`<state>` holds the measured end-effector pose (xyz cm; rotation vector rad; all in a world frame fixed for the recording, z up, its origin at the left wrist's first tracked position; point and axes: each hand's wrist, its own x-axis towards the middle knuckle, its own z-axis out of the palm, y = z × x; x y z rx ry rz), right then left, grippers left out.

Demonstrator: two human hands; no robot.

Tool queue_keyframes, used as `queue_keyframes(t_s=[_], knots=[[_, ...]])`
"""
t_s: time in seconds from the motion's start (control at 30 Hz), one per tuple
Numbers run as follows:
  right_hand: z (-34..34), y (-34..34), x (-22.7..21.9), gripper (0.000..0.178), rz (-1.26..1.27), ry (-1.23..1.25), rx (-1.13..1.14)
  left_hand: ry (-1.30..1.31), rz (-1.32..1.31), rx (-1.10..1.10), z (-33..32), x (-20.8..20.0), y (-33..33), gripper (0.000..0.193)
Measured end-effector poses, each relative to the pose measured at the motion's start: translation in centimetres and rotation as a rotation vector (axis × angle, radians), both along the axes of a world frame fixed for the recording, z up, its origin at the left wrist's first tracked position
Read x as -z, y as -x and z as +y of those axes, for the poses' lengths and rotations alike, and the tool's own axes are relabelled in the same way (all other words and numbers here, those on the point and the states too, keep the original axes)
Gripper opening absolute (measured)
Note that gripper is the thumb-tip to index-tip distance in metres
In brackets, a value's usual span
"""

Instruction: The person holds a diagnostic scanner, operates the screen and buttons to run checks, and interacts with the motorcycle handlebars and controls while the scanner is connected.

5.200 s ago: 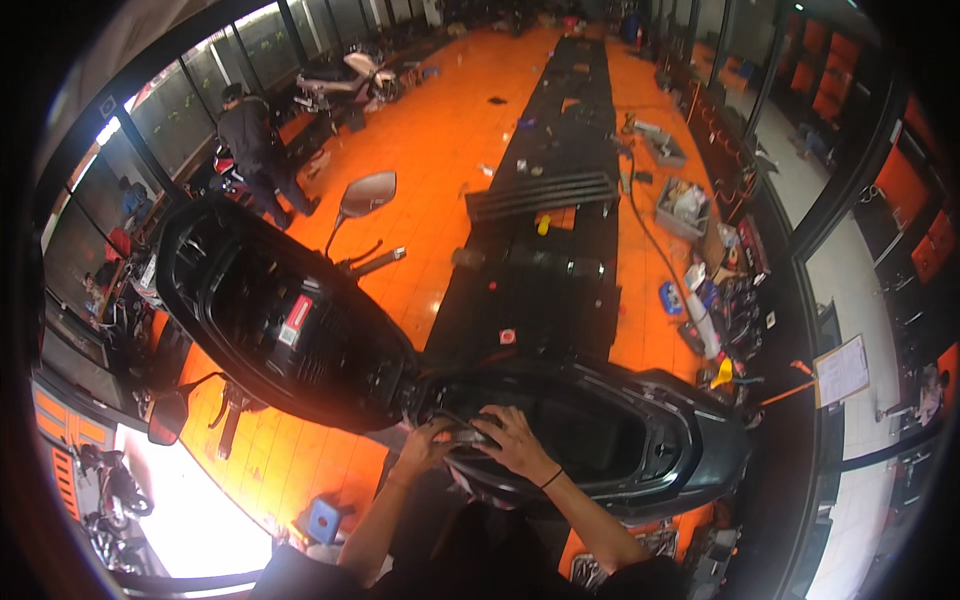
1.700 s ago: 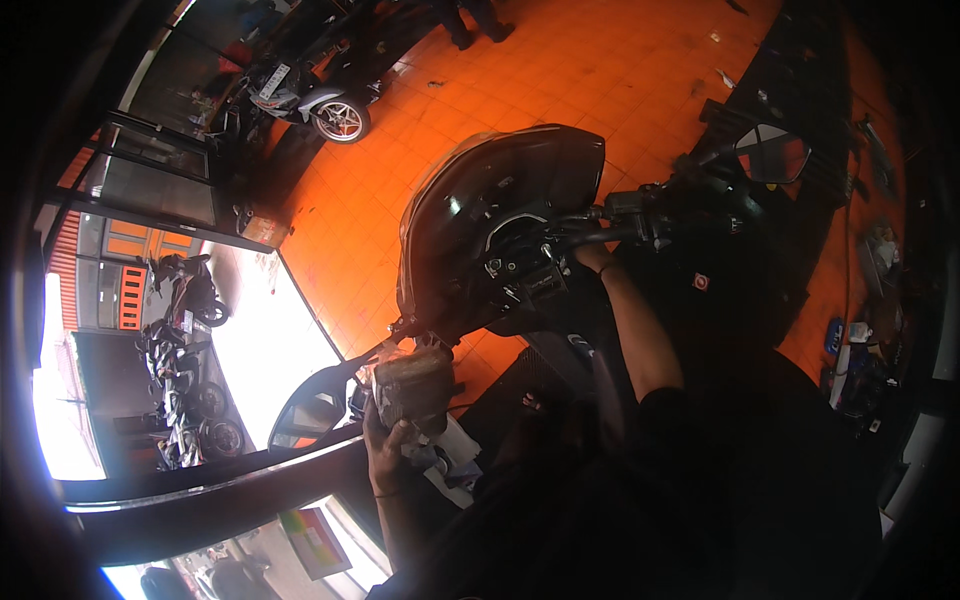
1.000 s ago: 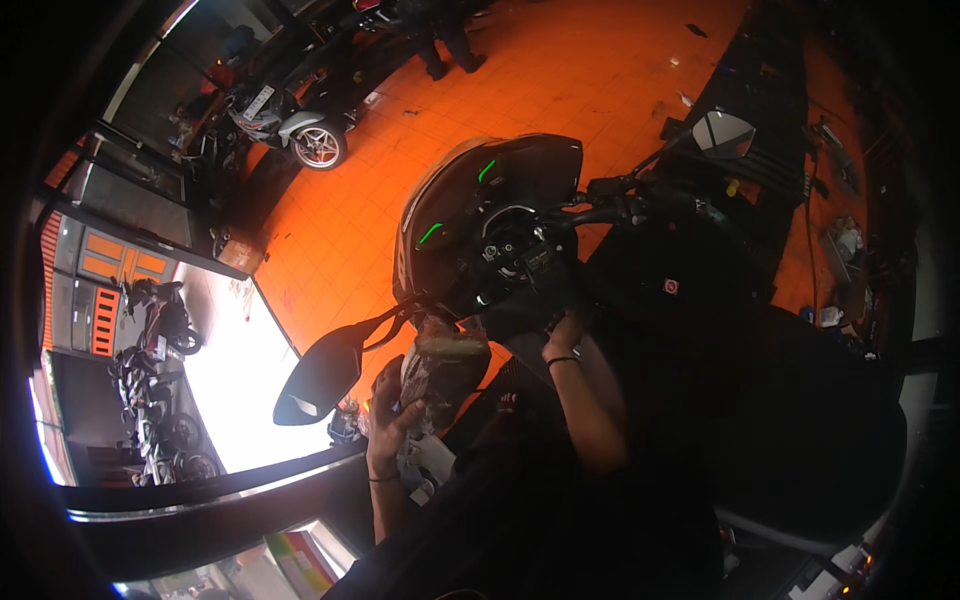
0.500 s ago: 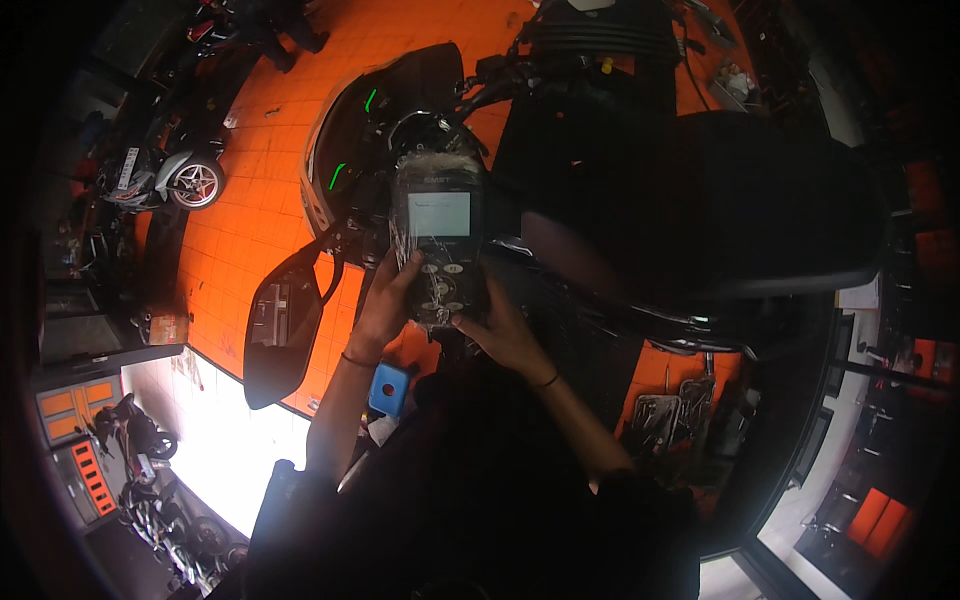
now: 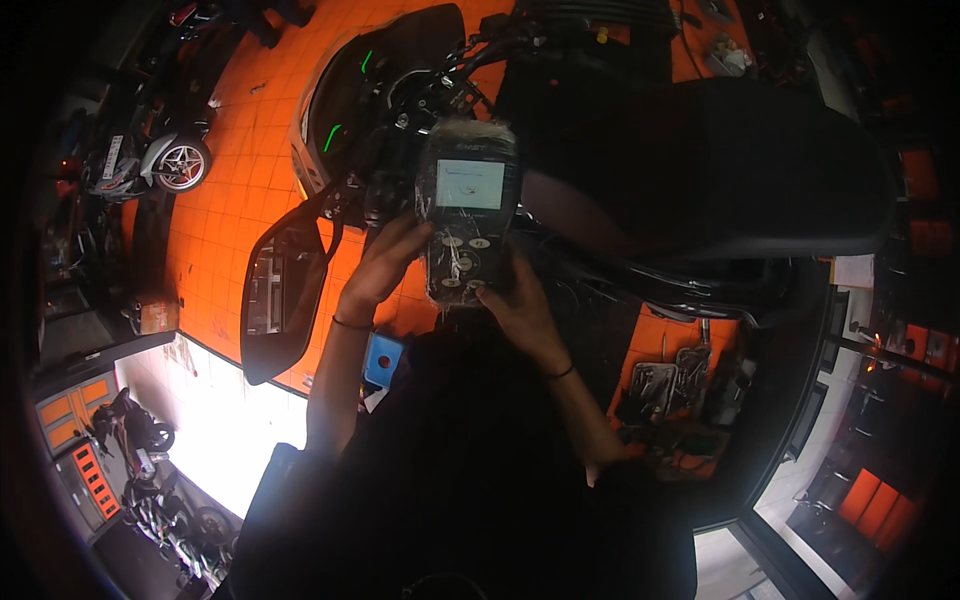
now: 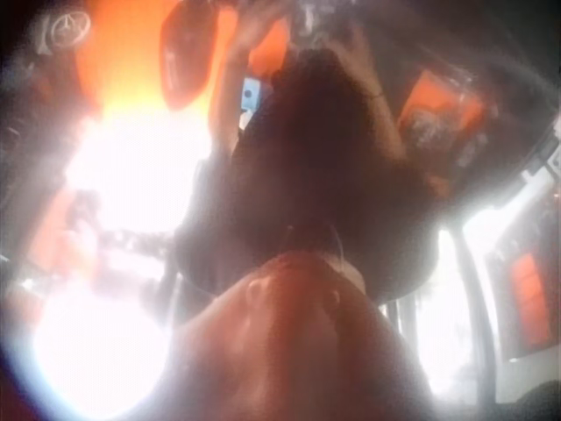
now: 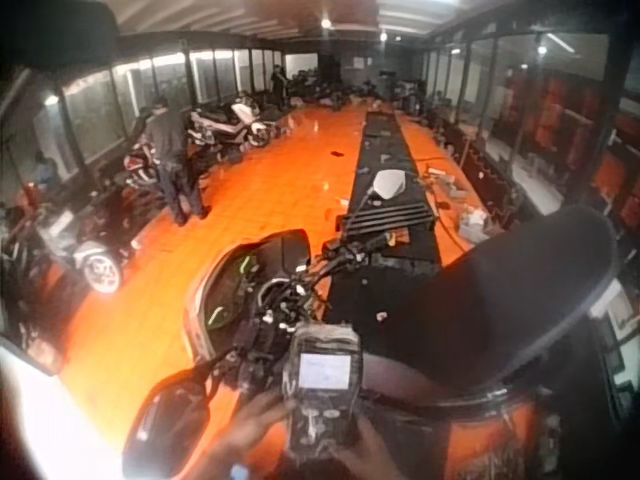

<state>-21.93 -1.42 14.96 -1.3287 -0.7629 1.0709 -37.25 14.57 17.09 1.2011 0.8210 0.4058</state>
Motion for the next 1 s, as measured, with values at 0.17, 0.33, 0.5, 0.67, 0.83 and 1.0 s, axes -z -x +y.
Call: queue_keyframes(t_s=[0.17, 0.33, 0.5, 0.67, 0.83, 1.0], knots=[[-0.5, 0.2, -0.7, 0.073, -0.095, 0.058, 0.001, -0.116, -0.078, 0.115, 0.7, -1.2, -0.3, 0.050], [-1.3, 0.6, 0.1, 0.073, -0.142, 0.079, 0.036, -0.113, 0.018, 0.057, 0.9, -1.0, -0.4, 0.050], [-2.1, 1.2, -1.0, 0.076, -0.104, 0.083, 0.075, -0.089, -0.060, 0.159, 1.2, 0.0, -0.2, 0.052], [-3.3, 1.3, -0.5, 0.076, -0.143, 0.118, 0.102, -0.045, -0.126, 0.168, 1.1, 0.5, 0.0, 0.053], [-3.4, 1.8, -1.6, 0.074, -0.204, 0.127, 0.099, 0.022, -0.114, 0.132, 1.3, 1.2, 0.7, 0.059], [-3.6, 2.3, -0.8, 0.074, -0.176, 0.134, 0.122, -0.066, -0.147, 0.244, 1.4, 0.1, 0.4, 0.060]])
